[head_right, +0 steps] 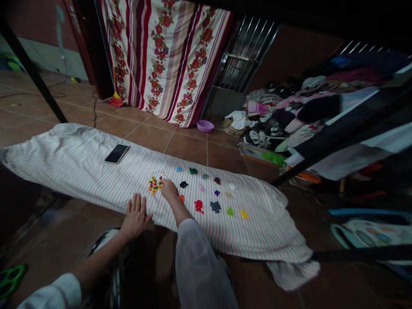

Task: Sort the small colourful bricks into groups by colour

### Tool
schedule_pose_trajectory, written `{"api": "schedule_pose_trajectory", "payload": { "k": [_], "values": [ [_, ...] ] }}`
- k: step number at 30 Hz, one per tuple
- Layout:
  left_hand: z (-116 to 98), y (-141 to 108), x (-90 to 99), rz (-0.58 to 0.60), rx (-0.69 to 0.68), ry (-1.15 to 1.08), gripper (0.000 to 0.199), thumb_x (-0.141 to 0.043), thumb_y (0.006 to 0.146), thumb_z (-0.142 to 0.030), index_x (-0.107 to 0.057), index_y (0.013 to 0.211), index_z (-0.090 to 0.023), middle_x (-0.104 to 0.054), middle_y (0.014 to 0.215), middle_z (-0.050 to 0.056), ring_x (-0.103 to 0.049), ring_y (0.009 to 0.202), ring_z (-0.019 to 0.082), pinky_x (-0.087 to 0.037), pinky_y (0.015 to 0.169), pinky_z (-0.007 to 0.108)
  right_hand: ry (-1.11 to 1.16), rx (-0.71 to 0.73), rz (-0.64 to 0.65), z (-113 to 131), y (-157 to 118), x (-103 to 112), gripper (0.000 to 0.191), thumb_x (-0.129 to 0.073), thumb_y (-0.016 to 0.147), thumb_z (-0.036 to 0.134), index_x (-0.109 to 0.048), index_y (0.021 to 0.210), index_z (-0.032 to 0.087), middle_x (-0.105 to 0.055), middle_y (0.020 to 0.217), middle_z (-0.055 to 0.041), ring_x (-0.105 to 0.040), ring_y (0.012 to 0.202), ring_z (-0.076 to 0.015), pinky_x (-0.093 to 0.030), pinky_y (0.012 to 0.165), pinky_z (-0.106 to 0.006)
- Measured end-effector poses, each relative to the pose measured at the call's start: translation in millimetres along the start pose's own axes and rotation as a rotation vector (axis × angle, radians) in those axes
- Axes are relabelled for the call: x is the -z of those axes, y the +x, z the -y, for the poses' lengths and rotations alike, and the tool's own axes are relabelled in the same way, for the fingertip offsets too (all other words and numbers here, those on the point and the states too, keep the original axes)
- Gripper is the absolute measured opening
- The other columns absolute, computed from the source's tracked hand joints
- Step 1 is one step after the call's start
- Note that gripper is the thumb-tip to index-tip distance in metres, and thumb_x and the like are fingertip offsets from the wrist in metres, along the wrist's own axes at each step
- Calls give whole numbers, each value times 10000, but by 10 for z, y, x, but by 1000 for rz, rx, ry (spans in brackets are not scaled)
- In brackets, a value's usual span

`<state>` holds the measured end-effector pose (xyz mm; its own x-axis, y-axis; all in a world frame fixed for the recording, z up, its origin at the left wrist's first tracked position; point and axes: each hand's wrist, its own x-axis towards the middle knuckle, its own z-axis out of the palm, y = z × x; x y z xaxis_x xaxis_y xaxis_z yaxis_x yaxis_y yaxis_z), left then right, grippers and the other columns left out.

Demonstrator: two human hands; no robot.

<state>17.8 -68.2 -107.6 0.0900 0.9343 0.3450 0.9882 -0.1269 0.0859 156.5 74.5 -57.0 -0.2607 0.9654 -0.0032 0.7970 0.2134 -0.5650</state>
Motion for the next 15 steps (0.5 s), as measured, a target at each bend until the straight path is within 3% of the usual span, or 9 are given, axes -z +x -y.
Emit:
{"api": "schedule_pose_trajectory", "payload": {
  "k": [10,15],
  "values": [
    [10,1,-22,-6,0,-8,658,-422,879,-424,-400,1360,25,-311,1455,316,-171,1414,380,-218,1096,584,-74,-105,5,62,84,-28,266,-457,859,156,-662,1022,202,-639,1063,-107,-586,991,-200,-411,831,-277],
    [-5,2,-14,-7,12,-21,659,-428,877,-416,-401,1361,31,-313,1454,317,-170,1414,384,-195,1106,582,-71,-139,45,52,155,-5,210,-531,796,142,-658,951,204,-666,988,-76,-601,927,-188,-412,785,-261]
  ]
}}
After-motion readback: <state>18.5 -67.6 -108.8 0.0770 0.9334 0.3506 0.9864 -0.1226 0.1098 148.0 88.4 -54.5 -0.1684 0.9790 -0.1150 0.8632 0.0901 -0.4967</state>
